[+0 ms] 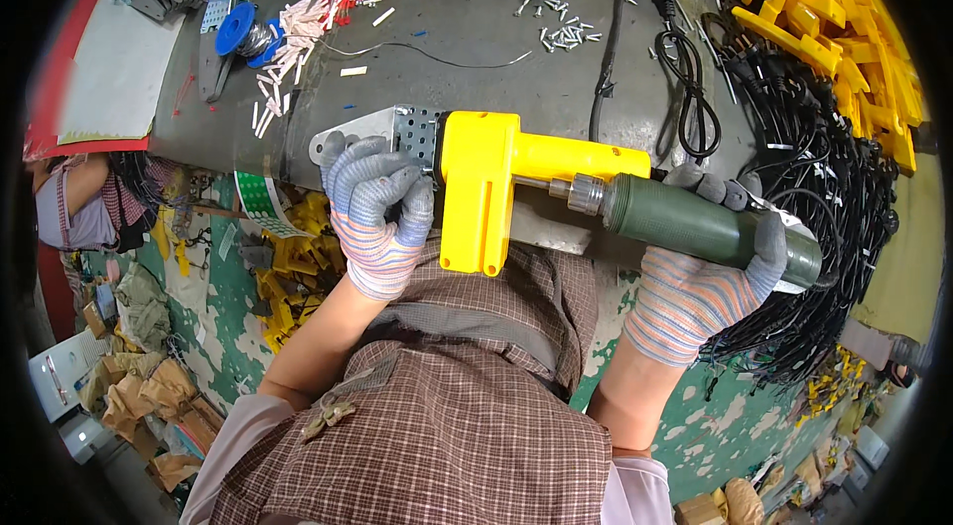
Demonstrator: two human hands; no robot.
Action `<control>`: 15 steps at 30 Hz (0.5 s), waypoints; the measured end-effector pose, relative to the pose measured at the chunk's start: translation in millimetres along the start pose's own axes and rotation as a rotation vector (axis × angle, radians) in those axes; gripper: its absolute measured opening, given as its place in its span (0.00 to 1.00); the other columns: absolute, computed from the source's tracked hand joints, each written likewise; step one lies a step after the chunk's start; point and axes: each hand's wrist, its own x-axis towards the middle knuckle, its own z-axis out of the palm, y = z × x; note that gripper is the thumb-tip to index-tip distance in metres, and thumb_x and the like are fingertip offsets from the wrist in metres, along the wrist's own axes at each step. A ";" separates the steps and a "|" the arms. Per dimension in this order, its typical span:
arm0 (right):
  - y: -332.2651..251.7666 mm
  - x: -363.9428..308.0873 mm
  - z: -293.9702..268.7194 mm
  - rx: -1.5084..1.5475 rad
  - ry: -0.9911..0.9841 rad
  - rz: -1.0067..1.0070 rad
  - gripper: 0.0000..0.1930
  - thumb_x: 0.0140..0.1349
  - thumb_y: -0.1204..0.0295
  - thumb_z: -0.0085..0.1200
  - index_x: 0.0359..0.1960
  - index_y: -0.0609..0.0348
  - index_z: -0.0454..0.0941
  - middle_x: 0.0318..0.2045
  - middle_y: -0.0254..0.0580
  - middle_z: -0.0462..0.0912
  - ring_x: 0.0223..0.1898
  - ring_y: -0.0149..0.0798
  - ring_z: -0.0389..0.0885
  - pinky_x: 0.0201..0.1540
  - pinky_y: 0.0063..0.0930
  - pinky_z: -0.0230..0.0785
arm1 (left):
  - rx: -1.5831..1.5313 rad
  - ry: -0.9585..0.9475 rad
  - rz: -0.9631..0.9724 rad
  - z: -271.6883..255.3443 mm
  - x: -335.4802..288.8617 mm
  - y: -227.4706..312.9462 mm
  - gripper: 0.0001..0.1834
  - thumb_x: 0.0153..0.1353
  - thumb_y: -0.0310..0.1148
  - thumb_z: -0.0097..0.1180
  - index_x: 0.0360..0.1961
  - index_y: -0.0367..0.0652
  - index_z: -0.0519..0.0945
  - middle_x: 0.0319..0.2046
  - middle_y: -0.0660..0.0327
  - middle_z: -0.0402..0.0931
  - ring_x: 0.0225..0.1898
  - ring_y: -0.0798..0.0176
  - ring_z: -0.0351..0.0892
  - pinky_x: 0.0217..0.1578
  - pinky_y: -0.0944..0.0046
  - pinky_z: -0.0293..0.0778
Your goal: The person assembles a handheld tool by securing internal wires and metal brackets within a yellow plastic housing using screws and an electric screwdriver.
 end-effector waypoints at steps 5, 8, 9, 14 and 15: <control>2.0 1.0 5.9 -0.020 -0.022 -0.030 0.17 0.52 0.68 0.61 0.40 0.63 0.73 0.27 0.38 0.74 0.32 0.40 0.75 0.50 0.46 0.69 | -0.026 -0.014 -0.020 2.5 -0.4 -3.3 0.12 0.50 0.31 0.64 0.35 0.51 0.76 0.36 0.63 0.76 0.43 0.53 0.75 0.59 0.44 0.58; 4.3 0.4 7.5 -0.010 -0.066 -0.027 0.18 0.52 0.68 0.61 0.42 0.64 0.72 0.26 0.37 0.74 0.32 0.39 0.74 0.49 0.44 0.67 | -0.031 -0.027 -0.035 0.6 0.3 -3.3 0.12 0.49 0.35 0.66 0.35 0.52 0.77 0.36 0.64 0.75 0.44 0.55 0.74 0.59 0.44 0.59; 5.1 0.8 7.7 -0.015 -0.062 -0.028 0.18 0.52 0.68 0.61 0.42 0.64 0.72 0.26 0.37 0.74 0.32 0.39 0.74 0.49 0.44 0.67 | -0.038 -0.043 -0.040 -0.5 0.5 -3.5 0.12 0.49 0.35 0.66 0.36 0.52 0.78 0.37 0.64 0.75 0.44 0.55 0.74 0.58 0.45 0.59; 5.1 1.2 8.4 -0.023 -0.043 -0.042 0.20 0.51 0.67 0.61 0.43 0.64 0.71 0.26 0.36 0.73 0.32 0.38 0.73 0.48 0.43 0.65 | -0.044 -0.110 -0.052 -7.8 8.1 -2.2 0.11 0.54 0.34 0.61 0.39 0.50 0.78 0.38 0.61 0.75 0.43 0.53 0.74 0.54 0.48 0.63; 4.8 2.8 7.6 -0.026 -0.040 -0.041 0.20 0.51 0.67 0.61 0.43 0.64 0.71 0.26 0.36 0.73 0.32 0.38 0.73 0.48 0.43 0.65 | -0.024 -0.146 -0.032 -9.1 9.7 -1.8 0.09 0.58 0.33 0.59 0.39 0.47 0.78 0.38 0.59 0.75 0.42 0.51 0.75 0.51 0.51 0.66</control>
